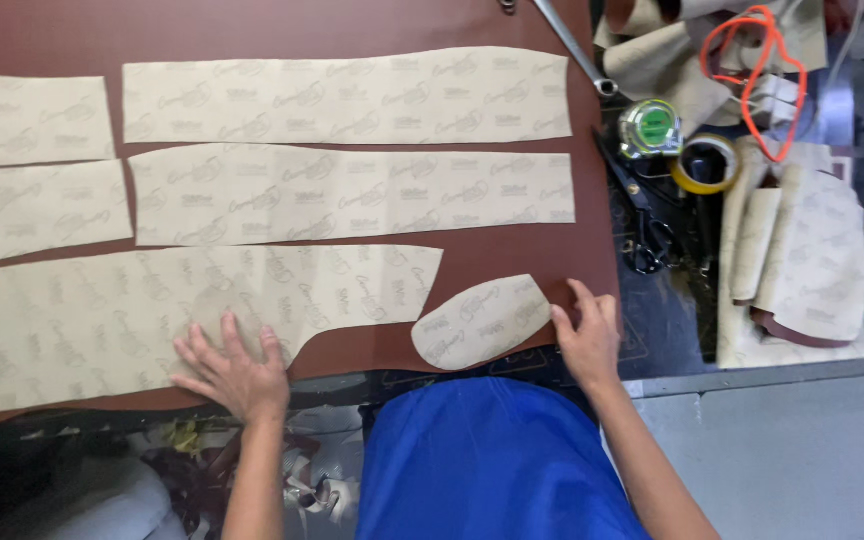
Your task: The person arranges multiple pre-cut brown leather pieces on a large worktable. They pick up each piece, flip it to show the backing, and place it in a neat layout alongside other pieces. The person also moves a wrench and other tools aside to clear space for the arrangement.
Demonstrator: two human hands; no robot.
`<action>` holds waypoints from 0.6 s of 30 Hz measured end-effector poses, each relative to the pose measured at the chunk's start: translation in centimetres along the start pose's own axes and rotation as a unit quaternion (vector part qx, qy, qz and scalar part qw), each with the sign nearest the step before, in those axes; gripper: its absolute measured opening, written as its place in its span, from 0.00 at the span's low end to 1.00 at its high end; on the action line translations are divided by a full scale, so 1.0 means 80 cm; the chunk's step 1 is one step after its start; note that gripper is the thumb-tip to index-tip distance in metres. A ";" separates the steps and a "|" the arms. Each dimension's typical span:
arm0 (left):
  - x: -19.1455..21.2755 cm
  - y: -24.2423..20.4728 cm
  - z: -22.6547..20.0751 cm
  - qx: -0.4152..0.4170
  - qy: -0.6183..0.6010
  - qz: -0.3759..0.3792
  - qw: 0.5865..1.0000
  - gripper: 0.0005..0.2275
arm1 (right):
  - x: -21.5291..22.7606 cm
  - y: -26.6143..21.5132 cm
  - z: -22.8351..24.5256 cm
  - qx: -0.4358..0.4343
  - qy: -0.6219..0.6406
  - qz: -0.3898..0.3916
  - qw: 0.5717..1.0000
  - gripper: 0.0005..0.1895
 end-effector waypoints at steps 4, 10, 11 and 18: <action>0.014 -0.007 -0.003 -0.006 -0.021 0.007 1.000 0.26 | -0.014 -0.010 0.030 0.016 0.000 0.001 1.000 0.31; 0.031 -0.014 -0.109 -0.072 -0.092 0.021 0.993 0.21 | -0.029 -0.007 0.028 0.012 0.095 -0.010 0.995 0.23; 0.030 -0.020 -0.131 -0.087 -0.103 0.028 0.990 0.21 | -0.024 -0.005 0.016 -0.021 0.103 -0.026 0.994 0.23; 0.039 -0.057 -0.242 -0.248 -0.137 0.057 0.957 0.19 | -0.001 0.001 -0.021 -0.077 0.119 -0.071 0.987 0.20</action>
Point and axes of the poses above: each hand's wrist, its own y-axis towards the middle knuckle, its own x-axis out of the back of the hand, z = x × y, the point moved 8 cm from there along y, towards the middle knuckle, and after that the axes turned 10 degrees about y, right-handed, at the moved point
